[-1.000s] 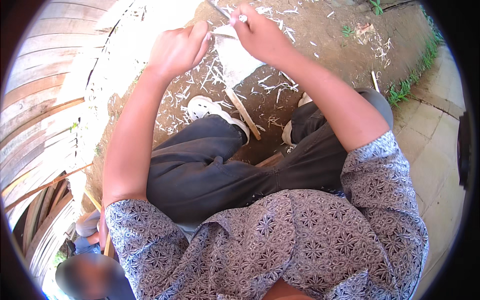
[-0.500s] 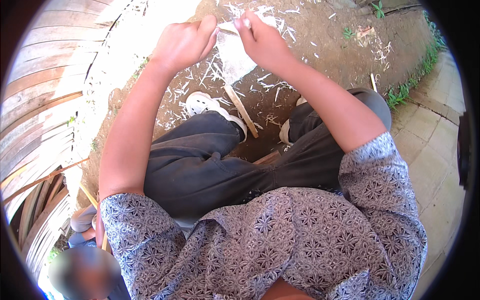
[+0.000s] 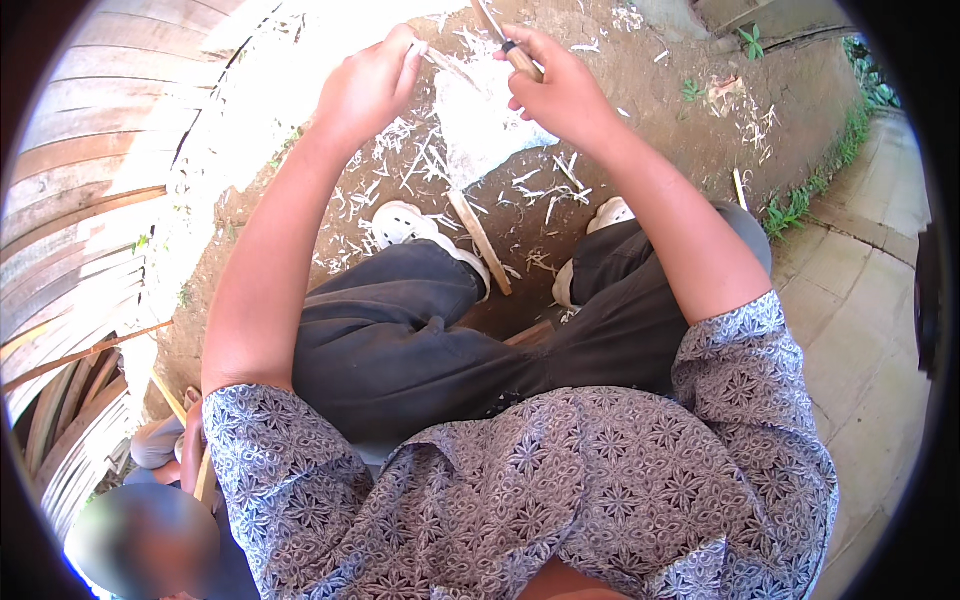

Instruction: The person sits on the ground and uses a knife to shave thin strips from a piece of bamboo. They hold the bamboo in their left hand and scrape the knife against it with their right hand, creating a pile of shavings on the ground.

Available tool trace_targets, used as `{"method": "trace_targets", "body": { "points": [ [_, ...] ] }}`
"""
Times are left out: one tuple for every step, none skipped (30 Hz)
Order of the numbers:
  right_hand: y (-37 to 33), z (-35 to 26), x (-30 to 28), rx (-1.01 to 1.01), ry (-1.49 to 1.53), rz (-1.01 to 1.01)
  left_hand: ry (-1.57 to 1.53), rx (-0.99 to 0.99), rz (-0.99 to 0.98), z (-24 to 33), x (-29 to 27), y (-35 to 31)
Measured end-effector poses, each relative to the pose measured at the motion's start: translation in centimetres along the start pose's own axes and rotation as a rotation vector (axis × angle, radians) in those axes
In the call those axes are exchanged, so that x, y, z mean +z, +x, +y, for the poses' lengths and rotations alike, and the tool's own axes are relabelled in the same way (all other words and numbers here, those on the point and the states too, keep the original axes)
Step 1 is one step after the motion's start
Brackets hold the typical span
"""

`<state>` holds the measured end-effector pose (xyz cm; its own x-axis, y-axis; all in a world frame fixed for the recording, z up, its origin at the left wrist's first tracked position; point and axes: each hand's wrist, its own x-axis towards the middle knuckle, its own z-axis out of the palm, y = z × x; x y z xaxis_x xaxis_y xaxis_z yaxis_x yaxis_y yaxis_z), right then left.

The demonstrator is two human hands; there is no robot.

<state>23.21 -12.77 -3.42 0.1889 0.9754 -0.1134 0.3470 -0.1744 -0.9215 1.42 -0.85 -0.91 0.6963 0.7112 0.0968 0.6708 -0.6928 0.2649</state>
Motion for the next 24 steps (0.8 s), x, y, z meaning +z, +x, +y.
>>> {"method": "trace_targets", "body": {
  "points": [
    [-0.2,-0.6,-0.1,-0.012,0.015,0.031,-0.007,-0.003,-0.013,0.1,-0.1,0.1],
    [-0.5,-1.0,0.0,-0.062,0.017,0.058,0.002,0.004,-0.022,0.1,-0.3,0.1],
    [-1.0,-1.1,0.4,-0.113,0.021,0.084,0.012,0.011,-0.032,0.2,-0.4,0.0],
    [-1.3,-0.8,0.5,-0.16,0.02,0.117,0.016,0.024,-0.041,0.4,-0.4,0.2],
    [-1.3,0.7,0.8,-0.086,-0.082,0.013,0.024,0.078,-0.028,0.6,-0.2,0.4],
    [-1.2,2.8,0.9,-0.008,-0.188,-0.085,0.029,0.138,-0.014,0.8,0.1,0.7],
    [-1.0,2.6,1.0,0.064,-0.287,-0.191,0.044,0.185,0.001,0.8,-0.2,0.7],
    [-0.9,2.3,1.0,0.074,-0.208,-0.144,0.056,0.186,-0.007,1.0,-0.5,0.7],
    [-1.1,2.1,1.0,0.084,-0.129,-0.097,0.067,0.188,-0.015,1.2,-0.7,0.6],
    [-1.4,1.4,0.7,0.101,-0.055,-0.05,0.07,0.191,-0.024,1.6,-0.4,0.7],
    [-1.7,-0.3,0.6,0.029,0.001,0.046,0.081,0.206,-0.009,1.6,-0.5,0.5],
    [-1.7,-2.3,0.5,-0.042,0.06,0.14,0.092,0.222,0.004,1.4,-0.6,0.6],
    [-1.9,-3.6,0.3,-0.112,0.115,0.244,0.099,0.248,0.021,1.4,-0.6,0.9],
    [-2.1,-3.7,0.3,-0.161,0.073,0.301,0.095,0.236,-0.011,1.5,-0.6,1.1],
    [-2.1,-2.4,0.8,-0.09,-0.026,0.212,0.091,0.224,-0.044,1.6,-0.6,1.3],
    [-2.3,-0.3,1.1,-0.017,-0.133,0.135,0.081,0.225,-0.073,1.9,-0.6,1.7],
    [-2.4,1.2,1.4,0.057,-0.232,0.052,0.082,0.249,-0.053,1.9,-0.5,1.8],
    [-2.3,1.5,1.5,0.06,-0.225,0.036,0.091,0.268,-0.031,1.7,-0.3,1.6],
    [-2.2,1.4,1.6,0.07,-0.221,0.021,0.094,0.289,-0.014,1.7,-0.3,1.4],
    [-2.1,1.3,1.6,0.08,-0.216,0.006,0.103,0.288,-0.007,1.7,-0.3,1.6],
    [-1.7,1.1,1.5,-0.01,-0.113,0.104,0.112,0.288,-0.001,1.7,-0.2,1.9],
    [-1.6,-0.9,1.4,-0.09,-0.001,0.183,0.119,0.273,-0.01,1.6,0.1,1.4],
    [-1.6,-2.8,1.2,-0.17,0.108,0.271,0.123,0.283,0.014,1.4,0.3,1.0],
    [-1.9,-4.1,1.1,-0.205,0.164,0.31,0.13,0.297,0.042,1.2,0.5,1.0]
  ]
}}
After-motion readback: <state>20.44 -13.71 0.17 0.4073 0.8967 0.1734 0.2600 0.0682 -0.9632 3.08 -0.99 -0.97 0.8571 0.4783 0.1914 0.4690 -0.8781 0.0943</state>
